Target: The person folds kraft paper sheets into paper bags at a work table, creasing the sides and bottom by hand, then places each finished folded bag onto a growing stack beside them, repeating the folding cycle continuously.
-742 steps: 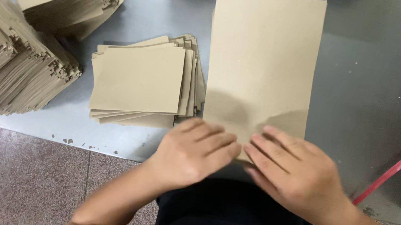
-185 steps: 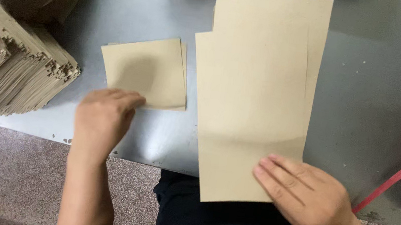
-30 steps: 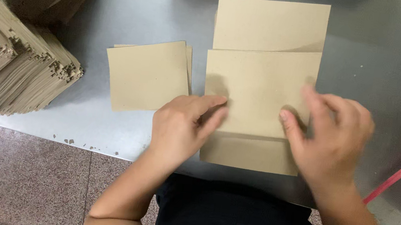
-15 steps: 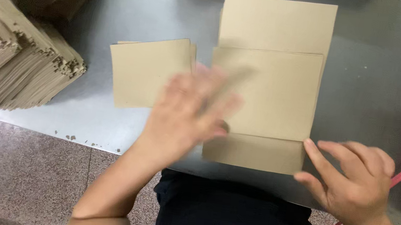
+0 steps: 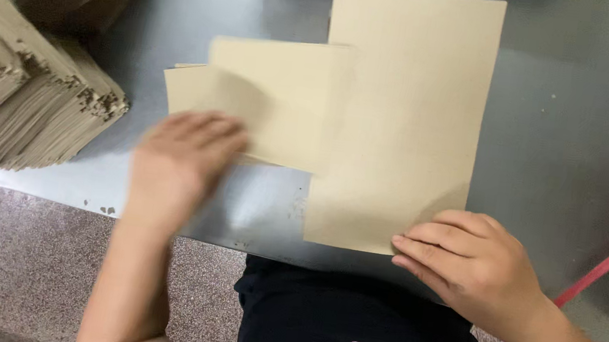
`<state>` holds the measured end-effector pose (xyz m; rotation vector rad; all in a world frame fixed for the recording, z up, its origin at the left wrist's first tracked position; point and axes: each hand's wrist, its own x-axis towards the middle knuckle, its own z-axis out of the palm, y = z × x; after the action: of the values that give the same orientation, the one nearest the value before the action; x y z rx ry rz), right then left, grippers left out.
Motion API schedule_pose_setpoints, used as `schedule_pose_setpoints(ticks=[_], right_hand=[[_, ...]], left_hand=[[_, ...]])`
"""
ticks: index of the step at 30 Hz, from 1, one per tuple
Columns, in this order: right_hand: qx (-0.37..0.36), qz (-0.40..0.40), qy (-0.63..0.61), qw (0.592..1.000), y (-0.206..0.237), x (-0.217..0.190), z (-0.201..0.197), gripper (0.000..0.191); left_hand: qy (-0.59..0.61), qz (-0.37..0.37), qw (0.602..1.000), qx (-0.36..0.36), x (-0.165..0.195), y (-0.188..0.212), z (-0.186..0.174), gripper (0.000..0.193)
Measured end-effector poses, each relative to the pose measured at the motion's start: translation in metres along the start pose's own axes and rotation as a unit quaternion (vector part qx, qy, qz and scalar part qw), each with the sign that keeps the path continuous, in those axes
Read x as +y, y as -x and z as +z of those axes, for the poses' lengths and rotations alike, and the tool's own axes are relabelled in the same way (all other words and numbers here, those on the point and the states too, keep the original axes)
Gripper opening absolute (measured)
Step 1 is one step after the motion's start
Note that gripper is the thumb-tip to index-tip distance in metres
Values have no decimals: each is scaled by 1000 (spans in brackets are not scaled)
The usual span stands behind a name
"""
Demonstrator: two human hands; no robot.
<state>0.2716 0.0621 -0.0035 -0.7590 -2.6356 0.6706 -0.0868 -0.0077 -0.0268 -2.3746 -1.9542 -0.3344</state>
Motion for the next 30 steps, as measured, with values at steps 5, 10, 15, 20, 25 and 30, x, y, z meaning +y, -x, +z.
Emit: schedule_pose_setpoints(ticks=[5, 10, 15, 20, 25, 30], right_hand=[[-12, 6, -31, 999, 0, 5, 1, 17], [-35, 8, -26, 999, -2, 7, 2, 11], [-50, -14, -35, 998, -2, 3, -1, 13], [-132, -42, -130, 982, 16, 2, -20, 17], [-51, 61, -86, 993, 27, 32, -25, 60], [82, 278, -71, 954, 12, 53, 10, 59]], left_hand=[[57, -122, 989, -62, -16, 34, 21, 24], [78, -89, 992, -34, 5, 23, 11, 25], [296, 92, 951, 23, 64, -7, -5, 50], [291, 154, 944, -22, 72, -22, 5, 50], [325, 56, 944, 4, 76, -23, 26, 52], [372, -200, 905, 49, 89, -46, 44, 85]])
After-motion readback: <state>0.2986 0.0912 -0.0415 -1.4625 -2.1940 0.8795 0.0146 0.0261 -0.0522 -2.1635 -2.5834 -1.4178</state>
